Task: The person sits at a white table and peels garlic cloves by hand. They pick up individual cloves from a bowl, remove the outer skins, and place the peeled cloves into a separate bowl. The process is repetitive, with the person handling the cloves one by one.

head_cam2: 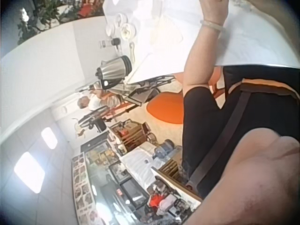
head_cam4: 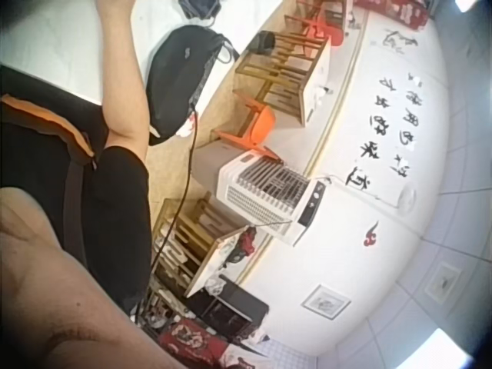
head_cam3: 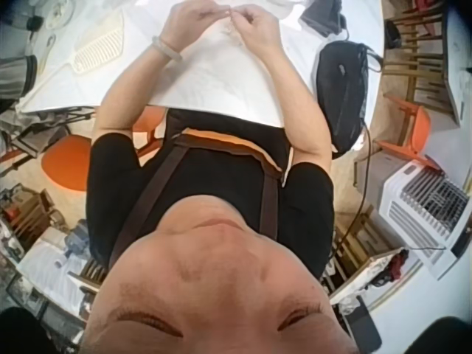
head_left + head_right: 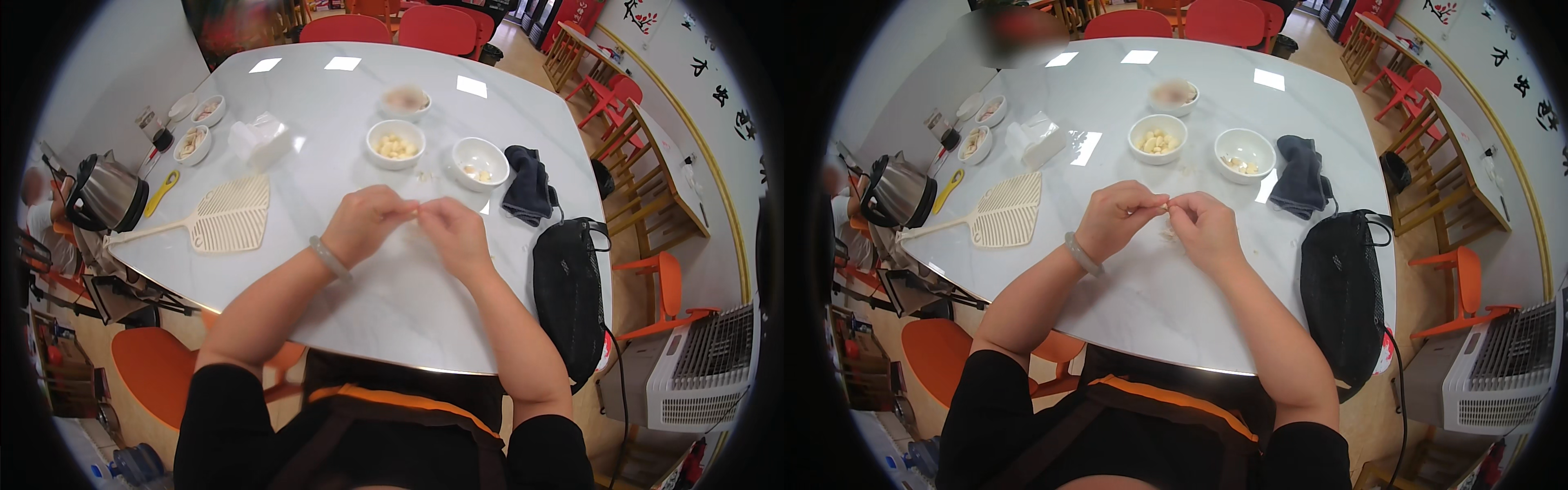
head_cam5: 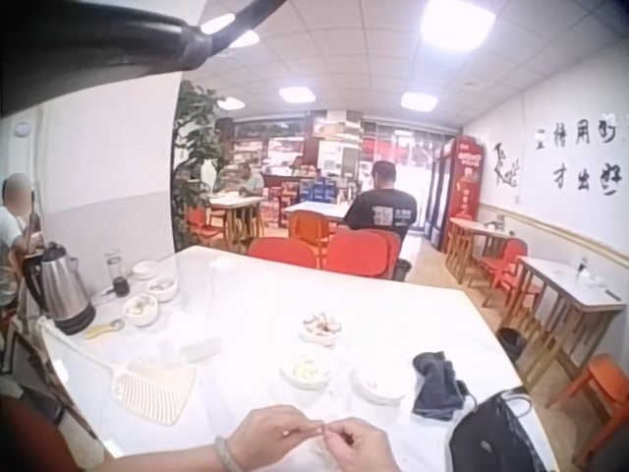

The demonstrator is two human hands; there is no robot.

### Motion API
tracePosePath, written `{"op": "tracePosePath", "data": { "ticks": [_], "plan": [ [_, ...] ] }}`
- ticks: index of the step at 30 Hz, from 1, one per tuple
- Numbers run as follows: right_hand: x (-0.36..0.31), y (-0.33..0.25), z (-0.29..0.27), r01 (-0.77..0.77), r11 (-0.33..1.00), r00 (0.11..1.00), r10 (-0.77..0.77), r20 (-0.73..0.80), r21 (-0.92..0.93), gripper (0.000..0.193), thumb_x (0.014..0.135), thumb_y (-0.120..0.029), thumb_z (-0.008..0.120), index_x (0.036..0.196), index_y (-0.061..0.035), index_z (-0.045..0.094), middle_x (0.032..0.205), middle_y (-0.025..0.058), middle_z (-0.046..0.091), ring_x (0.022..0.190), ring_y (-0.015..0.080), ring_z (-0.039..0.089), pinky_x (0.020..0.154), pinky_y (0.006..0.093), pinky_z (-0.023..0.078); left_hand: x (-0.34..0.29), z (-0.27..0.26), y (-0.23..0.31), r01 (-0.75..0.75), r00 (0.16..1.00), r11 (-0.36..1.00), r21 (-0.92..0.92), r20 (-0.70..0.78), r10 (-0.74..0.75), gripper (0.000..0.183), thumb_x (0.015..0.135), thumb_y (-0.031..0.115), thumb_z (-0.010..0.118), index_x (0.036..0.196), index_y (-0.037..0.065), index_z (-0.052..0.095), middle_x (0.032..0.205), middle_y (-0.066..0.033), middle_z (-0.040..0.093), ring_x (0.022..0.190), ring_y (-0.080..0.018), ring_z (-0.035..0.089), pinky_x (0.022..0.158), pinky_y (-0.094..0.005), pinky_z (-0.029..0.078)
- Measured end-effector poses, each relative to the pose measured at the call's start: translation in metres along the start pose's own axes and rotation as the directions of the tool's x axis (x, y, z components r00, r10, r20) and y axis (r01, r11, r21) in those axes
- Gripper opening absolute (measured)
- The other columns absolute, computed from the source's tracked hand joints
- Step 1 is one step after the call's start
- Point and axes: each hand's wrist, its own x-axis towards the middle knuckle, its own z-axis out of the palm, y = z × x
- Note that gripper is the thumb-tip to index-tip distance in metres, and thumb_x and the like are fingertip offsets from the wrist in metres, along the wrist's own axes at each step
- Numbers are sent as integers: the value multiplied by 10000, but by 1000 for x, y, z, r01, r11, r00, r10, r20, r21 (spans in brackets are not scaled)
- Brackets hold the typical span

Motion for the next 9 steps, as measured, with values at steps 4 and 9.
{"op": "tracePosePath", "data": {
  "ticks": [4, 9],
  "plan": [
    [1, 2, -1, -14, 1000, 1000, 14, 24, 4, 141, 819, -122, 606, 846, 13, 638, 781, 50, 613, 634, 92, 538, 580, 243, 441, -1, 1, -1, 5, 1000, 1000, 2, -4, -5, 140, 753, 26, 687, 889, 59, 692, 732, -50, 619, 618, -149, 554, 544, -252, 448],
    [2, 1, -4, 8, 999, 1000, -6, 30, -50, 139, 814, -127, 615, 841, 7, 639, 764, 42, 613, 617, 88, 533, 572, 239, 442, -1, 1, 0, -1, 1000, 1000, 31, 11, 1, 149, 756, 31, 685, 899, 72, 692, 743, -48, 623, 628, -148, 559, 545, -252, 452]
  ]
}}
